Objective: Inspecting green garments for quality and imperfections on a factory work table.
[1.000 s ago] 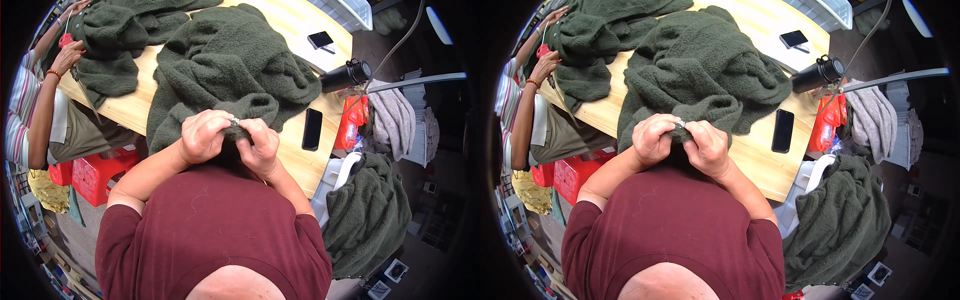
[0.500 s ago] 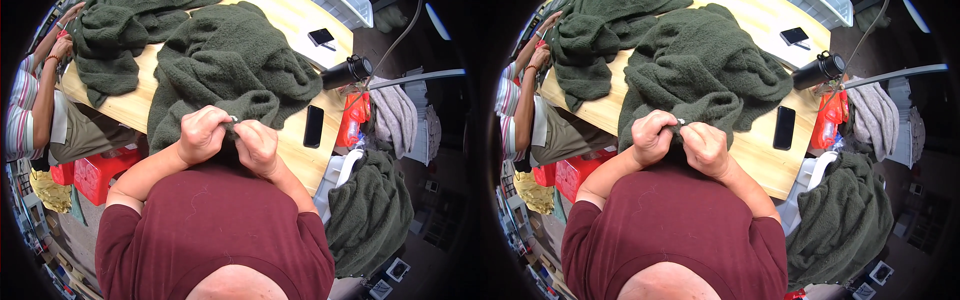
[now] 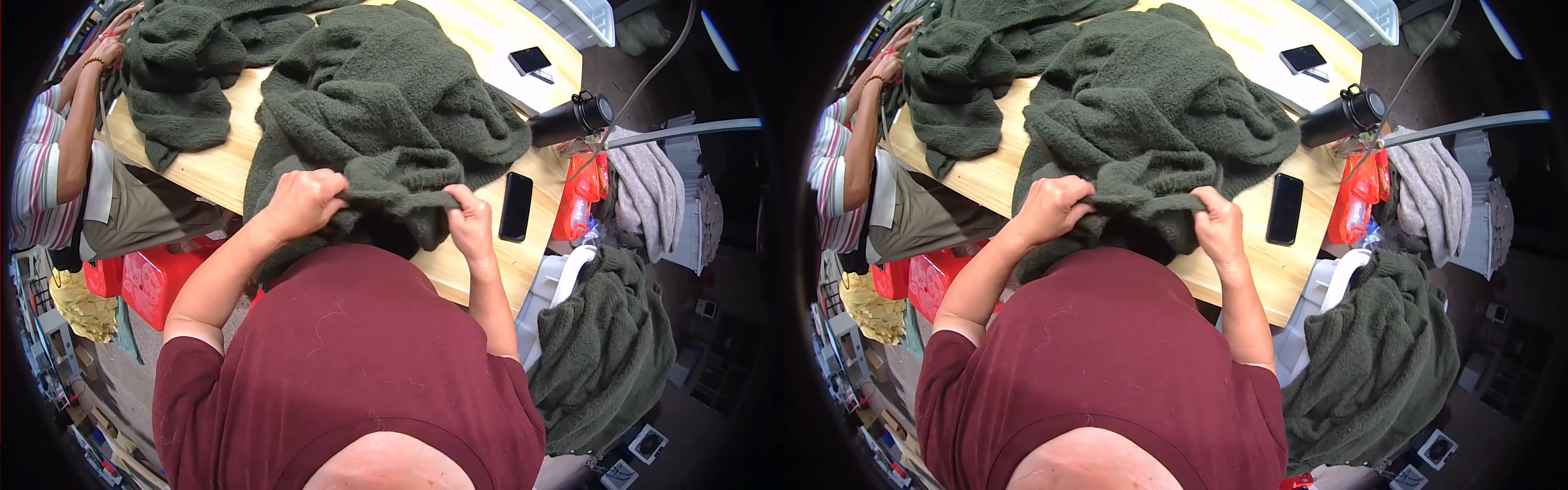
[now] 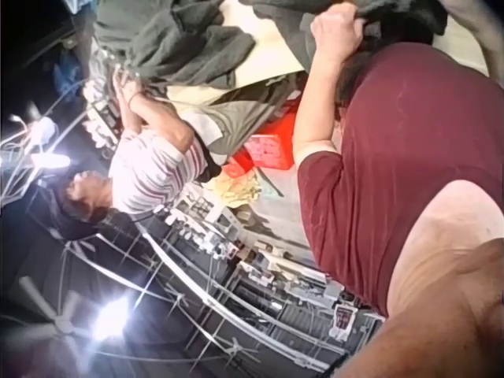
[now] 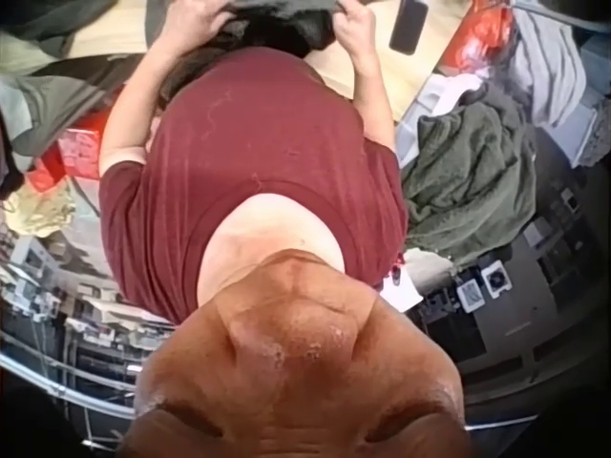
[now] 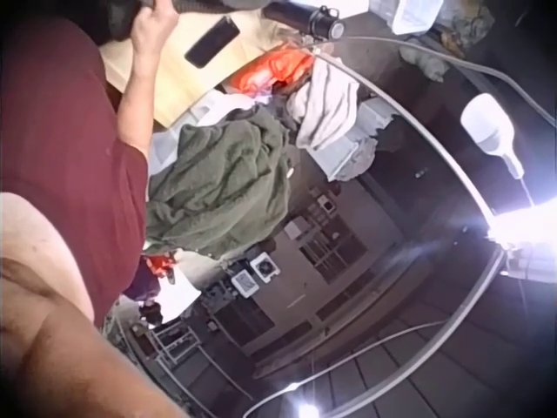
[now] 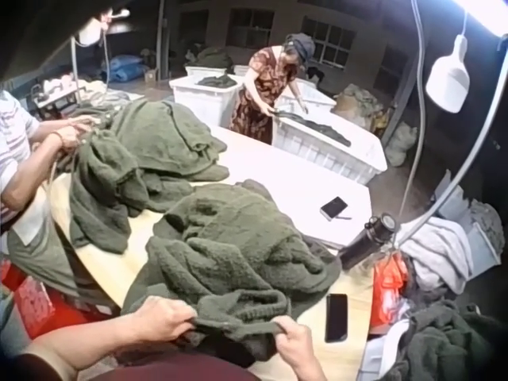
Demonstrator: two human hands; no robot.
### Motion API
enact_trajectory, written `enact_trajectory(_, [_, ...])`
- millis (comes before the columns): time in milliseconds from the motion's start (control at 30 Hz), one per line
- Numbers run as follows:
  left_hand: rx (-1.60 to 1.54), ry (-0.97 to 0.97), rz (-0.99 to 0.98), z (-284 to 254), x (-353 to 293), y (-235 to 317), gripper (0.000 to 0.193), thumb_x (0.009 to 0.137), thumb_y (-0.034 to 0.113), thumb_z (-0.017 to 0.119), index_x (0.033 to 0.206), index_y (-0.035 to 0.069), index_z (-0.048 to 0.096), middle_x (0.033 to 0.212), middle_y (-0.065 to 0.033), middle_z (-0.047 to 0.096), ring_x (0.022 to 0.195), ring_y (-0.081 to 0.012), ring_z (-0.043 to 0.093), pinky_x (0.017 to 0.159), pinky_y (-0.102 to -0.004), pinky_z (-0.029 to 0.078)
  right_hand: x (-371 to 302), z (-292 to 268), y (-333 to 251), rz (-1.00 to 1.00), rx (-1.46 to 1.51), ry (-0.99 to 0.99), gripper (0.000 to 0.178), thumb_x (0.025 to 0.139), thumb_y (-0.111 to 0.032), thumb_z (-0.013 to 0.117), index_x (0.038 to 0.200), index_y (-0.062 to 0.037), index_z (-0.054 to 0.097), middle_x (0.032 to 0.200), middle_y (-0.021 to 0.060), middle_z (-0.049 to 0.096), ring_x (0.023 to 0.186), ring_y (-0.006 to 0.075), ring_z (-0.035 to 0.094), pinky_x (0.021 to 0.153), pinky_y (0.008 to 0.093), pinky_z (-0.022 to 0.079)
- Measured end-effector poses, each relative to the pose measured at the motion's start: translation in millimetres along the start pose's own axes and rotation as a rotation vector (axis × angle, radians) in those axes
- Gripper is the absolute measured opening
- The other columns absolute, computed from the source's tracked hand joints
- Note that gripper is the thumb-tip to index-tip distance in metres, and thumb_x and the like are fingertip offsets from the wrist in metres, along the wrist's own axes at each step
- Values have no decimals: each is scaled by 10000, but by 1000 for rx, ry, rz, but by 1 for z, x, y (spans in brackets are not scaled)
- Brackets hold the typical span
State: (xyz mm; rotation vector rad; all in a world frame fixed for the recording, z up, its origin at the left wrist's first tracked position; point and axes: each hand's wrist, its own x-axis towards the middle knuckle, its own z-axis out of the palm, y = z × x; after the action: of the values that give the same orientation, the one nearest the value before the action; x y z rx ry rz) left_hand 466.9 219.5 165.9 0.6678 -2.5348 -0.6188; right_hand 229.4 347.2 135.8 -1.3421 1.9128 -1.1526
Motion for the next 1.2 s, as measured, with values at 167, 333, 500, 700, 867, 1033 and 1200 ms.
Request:
enact_trajectory(167, [-303, -151, -242, -5, -11, -31, 90, 673, 45, 636, 755, 21, 609, 671, -92, 563, 638, -232, 569, 591, -302, 435, -3, -13, 18, 24, 56, 82, 146, 717, 32, 529, 840, 2, 601, 657, 36, 576, 605, 66, 513, 566, 210, 422])
enact_trajectory(333, [-1036, -65, -537, -14, -7, -30, 30, 743, 4, 600, 759, -14, 618, 704, -14, 601, 641, -60, 522, 606, -226, 431, -5, -9, 9, 15, 197, 70, 145, 771, 60, 528, 906, 27, 570, 749, -2, 565, 678, 50, 480, 628, 185, 403])
enact_trajectory(500, [-1218, -47, -651, -19, -1, -17, 32, 716, -18, 611, 742, -1, 612, 691, -2, 593, 613, -51, 514, 591, -192, 424, -7, -14, -5, -33, 111, 166, 190, 784, 80, 493, 948, 13, 563, 776, 7, 579, 699, 63, 508, 650, 186, 412])
enact_trajectory(700, [-1382, -12, -726, -22, 10, -1, 74, 679, -38, 615, 741, -1, 605, 699, -35, 613, 604, -76, 544, 586, -205, 442, -15, -15, -18, -321, 19, 209, 181, 739, 94, 529, 892, 12, 581, 771, 69, 608, 672, 109, 562, 621, 211, 439])
enact_trajectory(867, [-1378, -88, -635, -7, 24, 25, 55, 706, -16, 641, 747, -9, 606, 706, -16, 606, 621, -55, 534, 585, -193, 435, -7, -6, -82, -822, -99, -94, 265, 577, 91, 576, 826, -1, 578, 705, 110, 596, 561, 227, 572, 486, 301, 451])
enact_trajectory(1033, [-1306, -198, -552, -1, 28, 38, 28, 757, 11, 604, 779, -4, 609, 716, 5, 596, 641, -32, 508, 582, -187, 417, 1, 13, -88, -974, -194, -47, 228, 567, 53, 604, 788, 8, 569, 709, 87, 581, 488, 185, 501, 418, 281, 376])
enact_trajectory(1200, [-1339, -210, -502, -5, 23, 37, 39, 777, 31, 593, 776, -5, 608, 712, 22, 574, 656, -26, 482, 602, -180, 395, 0, 20, -81, -959, -260, 10, 218, 585, 56, 606, 795, 14, 565, 692, 84, 563, 489, 182, 496, 418, 278, 373])
